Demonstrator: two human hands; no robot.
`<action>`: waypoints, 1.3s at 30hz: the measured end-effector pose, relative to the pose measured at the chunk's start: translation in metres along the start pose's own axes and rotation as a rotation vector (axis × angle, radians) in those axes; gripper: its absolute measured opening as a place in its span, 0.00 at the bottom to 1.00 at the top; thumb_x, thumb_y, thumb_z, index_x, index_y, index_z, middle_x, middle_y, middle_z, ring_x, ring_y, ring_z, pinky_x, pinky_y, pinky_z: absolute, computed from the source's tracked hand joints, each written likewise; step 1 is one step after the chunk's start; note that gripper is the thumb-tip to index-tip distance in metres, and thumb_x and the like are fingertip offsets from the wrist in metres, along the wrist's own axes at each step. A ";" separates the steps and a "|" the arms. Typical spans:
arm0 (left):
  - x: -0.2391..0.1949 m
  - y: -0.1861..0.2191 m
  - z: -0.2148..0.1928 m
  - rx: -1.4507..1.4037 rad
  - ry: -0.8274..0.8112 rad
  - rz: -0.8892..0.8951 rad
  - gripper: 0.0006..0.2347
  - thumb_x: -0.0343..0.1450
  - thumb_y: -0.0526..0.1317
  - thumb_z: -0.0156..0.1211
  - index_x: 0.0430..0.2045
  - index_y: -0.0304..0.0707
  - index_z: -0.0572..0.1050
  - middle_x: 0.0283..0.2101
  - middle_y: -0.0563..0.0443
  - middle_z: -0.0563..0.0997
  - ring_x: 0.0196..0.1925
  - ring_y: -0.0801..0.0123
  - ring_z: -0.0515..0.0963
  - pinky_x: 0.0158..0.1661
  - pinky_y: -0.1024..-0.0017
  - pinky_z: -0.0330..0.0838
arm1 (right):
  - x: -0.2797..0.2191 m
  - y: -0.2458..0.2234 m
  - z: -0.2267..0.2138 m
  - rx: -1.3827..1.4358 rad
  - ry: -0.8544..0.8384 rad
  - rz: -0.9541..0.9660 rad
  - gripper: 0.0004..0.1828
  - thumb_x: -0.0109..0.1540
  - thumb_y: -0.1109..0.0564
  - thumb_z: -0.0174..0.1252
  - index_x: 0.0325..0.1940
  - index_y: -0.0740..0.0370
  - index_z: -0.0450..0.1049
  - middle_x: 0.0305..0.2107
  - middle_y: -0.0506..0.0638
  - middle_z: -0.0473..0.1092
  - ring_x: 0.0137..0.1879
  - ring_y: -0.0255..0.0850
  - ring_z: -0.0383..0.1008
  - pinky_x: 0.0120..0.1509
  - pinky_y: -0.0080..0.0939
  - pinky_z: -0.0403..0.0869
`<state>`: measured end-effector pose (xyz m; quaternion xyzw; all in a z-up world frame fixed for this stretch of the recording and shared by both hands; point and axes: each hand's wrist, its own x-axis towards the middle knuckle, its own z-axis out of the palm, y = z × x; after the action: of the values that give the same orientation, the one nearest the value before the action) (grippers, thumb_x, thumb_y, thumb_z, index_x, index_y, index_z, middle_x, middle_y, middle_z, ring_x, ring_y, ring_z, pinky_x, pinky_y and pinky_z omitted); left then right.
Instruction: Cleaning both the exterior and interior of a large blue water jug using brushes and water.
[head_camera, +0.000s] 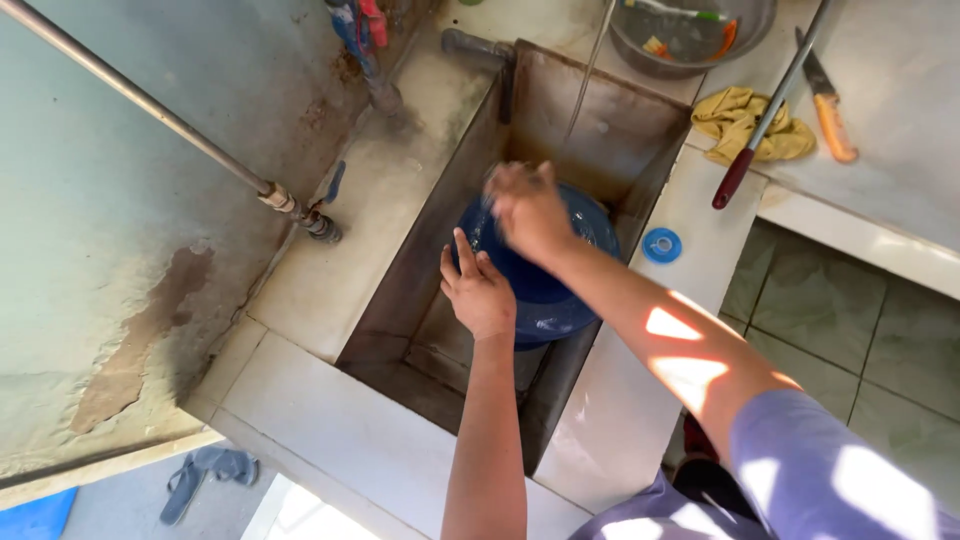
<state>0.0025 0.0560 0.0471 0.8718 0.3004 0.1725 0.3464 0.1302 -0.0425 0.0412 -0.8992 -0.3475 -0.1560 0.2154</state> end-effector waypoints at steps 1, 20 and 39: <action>0.001 0.000 0.001 -0.009 0.008 -0.001 0.22 0.77 0.45 0.49 0.70 0.58 0.62 0.69 0.41 0.66 0.61 0.40 0.71 0.52 0.50 0.74 | 0.000 0.001 -0.005 -0.006 0.003 -0.010 0.14 0.61 0.58 0.54 0.49 0.53 0.78 0.62 0.55 0.72 0.71 0.52 0.68 0.73 0.72 0.57; 0.050 -0.006 0.005 -0.322 -0.176 0.052 0.28 0.69 0.48 0.67 0.66 0.56 0.68 0.69 0.41 0.69 0.70 0.49 0.69 0.62 0.58 0.69 | -0.051 -0.033 -0.045 -0.179 -0.063 0.340 0.27 0.65 0.57 0.51 0.69 0.63 0.68 0.69 0.65 0.61 0.76 0.57 0.57 0.76 0.66 0.52; 0.052 -0.036 -0.007 -0.336 -0.111 0.248 0.17 0.77 0.40 0.57 0.62 0.40 0.74 0.62 0.36 0.76 0.64 0.47 0.74 0.63 0.57 0.66 | -0.034 -0.045 -0.038 0.056 -0.149 0.235 0.30 0.66 0.54 0.47 0.74 0.61 0.60 0.74 0.61 0.53 0.80 0.52 0.49 0.82 0.62 0.42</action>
<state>0.0238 0.1137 0.0308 0.8402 0.1385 0.2133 0.4790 0.0699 -0.0502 0.0721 -0.9364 -0.2588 -0.0527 0.2309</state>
